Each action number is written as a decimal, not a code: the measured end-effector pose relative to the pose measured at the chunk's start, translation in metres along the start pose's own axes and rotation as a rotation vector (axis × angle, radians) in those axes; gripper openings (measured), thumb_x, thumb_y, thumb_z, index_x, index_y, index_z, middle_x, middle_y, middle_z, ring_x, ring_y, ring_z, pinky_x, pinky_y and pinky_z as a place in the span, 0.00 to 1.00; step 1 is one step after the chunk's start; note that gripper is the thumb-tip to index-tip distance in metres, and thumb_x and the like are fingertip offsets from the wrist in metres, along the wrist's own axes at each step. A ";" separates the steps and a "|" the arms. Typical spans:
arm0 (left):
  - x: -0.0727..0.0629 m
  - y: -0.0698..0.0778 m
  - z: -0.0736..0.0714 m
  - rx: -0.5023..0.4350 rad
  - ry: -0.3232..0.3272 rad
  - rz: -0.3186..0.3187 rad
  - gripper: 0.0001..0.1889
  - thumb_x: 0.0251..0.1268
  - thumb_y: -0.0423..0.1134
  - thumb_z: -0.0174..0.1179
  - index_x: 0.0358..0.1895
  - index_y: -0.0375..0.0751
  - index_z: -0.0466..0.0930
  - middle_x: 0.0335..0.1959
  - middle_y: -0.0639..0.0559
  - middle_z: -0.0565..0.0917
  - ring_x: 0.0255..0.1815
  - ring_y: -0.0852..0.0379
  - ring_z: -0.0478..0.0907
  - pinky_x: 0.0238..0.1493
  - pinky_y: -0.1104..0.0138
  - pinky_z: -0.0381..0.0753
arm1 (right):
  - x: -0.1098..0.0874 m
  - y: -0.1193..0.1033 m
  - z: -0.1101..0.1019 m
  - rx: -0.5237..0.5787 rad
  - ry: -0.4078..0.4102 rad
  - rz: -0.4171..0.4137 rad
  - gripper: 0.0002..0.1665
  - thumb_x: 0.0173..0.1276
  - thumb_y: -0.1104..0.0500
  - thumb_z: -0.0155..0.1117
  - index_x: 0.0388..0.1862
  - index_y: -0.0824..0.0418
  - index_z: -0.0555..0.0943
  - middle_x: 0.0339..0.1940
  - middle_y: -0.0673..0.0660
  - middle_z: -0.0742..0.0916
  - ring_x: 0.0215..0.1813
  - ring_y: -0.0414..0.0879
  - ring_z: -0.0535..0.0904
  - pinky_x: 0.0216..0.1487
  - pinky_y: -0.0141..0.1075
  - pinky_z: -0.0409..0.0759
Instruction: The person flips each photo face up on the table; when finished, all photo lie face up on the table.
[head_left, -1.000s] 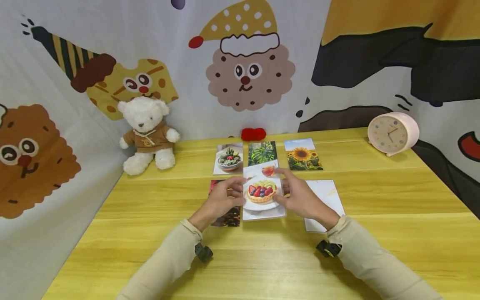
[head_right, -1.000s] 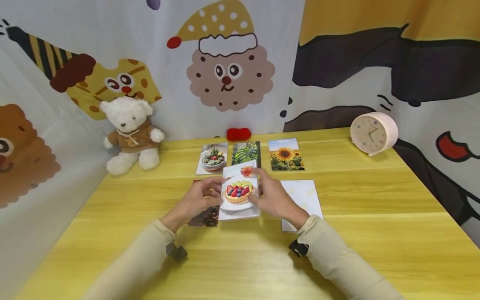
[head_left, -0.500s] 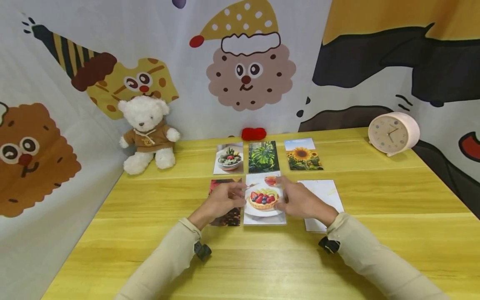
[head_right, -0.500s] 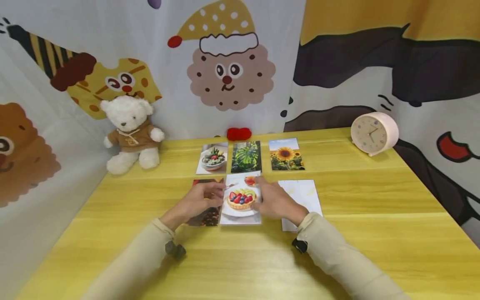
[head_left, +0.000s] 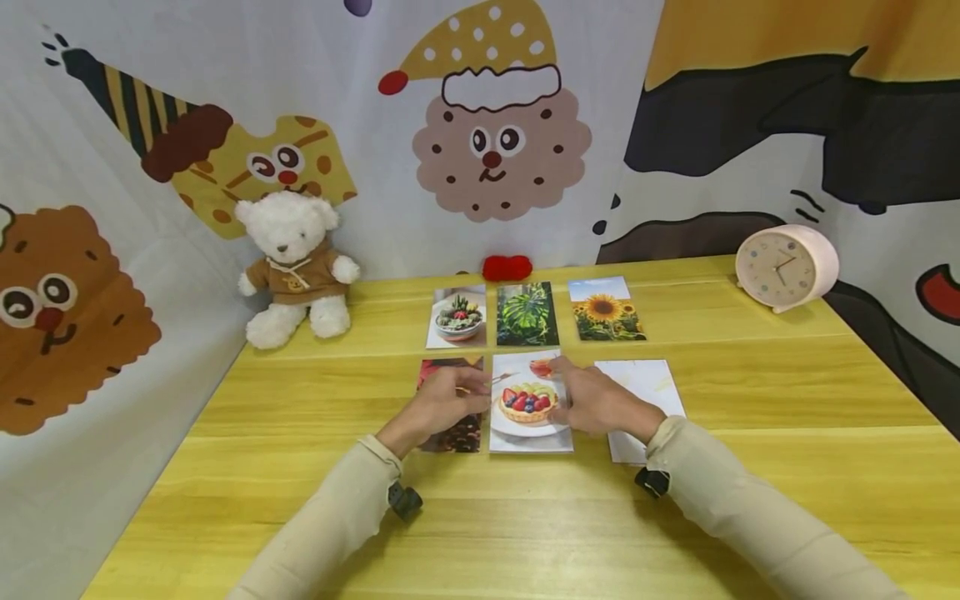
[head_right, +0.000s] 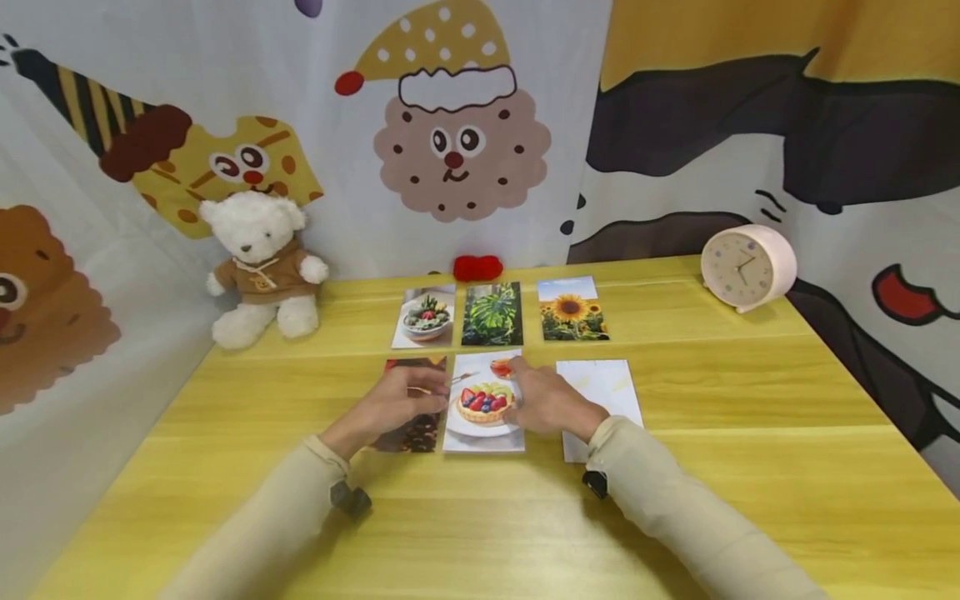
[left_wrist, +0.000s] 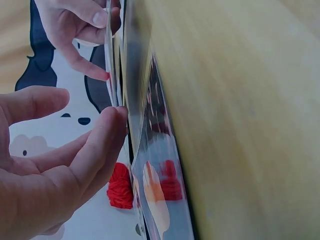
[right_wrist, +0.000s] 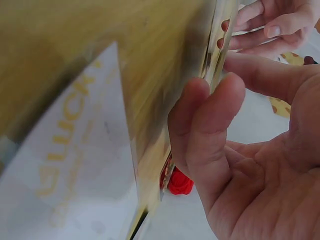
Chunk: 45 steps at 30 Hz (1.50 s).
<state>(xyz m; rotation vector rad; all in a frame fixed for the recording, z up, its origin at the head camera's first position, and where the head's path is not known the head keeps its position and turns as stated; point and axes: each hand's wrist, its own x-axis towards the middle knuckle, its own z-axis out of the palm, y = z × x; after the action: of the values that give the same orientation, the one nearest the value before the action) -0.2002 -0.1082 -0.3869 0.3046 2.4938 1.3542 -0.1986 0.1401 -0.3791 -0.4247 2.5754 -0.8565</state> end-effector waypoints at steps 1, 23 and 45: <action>0.000 0.000 0.000 0.005 -0.001 -0.004 0.21 0.65 0.34 0.64 0.61 0.34 0.80 0.51 0.42 0.86 0.52 0.48 0.83 0.53 0.61 0.86 | 0.001 0.000 0.000 -0.001 -0.002 0.000 0.45 0.67 0.58 0.69 0.78 0.60 0.57 0.24 0.56 0.84 0.19 0.44 0.77 0.22 0.34 0.75; -0.002 0.000 -0.001 0.082 -0.017 -0.011 0.19 0.68 0.37 0.62 0.60 0.35 0.81 0.52 0.42 0.87 0.56 0.46 0.82 0.61 0.53 0.82 | 0.017 -0.004 0.006 -0.139 -0.029 0.035 0.49 0.63 0.56 0.72 0.78 0.62 0.58 0.53 0.66 0.86 0.37 0.46 0.79 0.44 0.40 0.79; -0.001 0.011 -0.003 0.180 -0.013 0.043 0.19 0.70 0.37 0.59 0.61 0.34 0.79 0.53 0.42 0.87 0.56 0.47 0.84 0.60 0.56 0.83 | 0.022 -0.005 0.006 -0.100 -0.048 0.102 0.49 0.64 0.57 0.71 0.78 0.62 0.57 0.42 0.65 0.85 0.18 0.45 0.79 0.17 0.32 0.75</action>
<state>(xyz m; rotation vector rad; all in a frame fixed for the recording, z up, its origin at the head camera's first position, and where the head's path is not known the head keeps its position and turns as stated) -0.1993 -0.1049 -0.3764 0.4056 2.6172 1.1398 -0.2147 0.1244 -0.3864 -0.3354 2.5782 -0.6766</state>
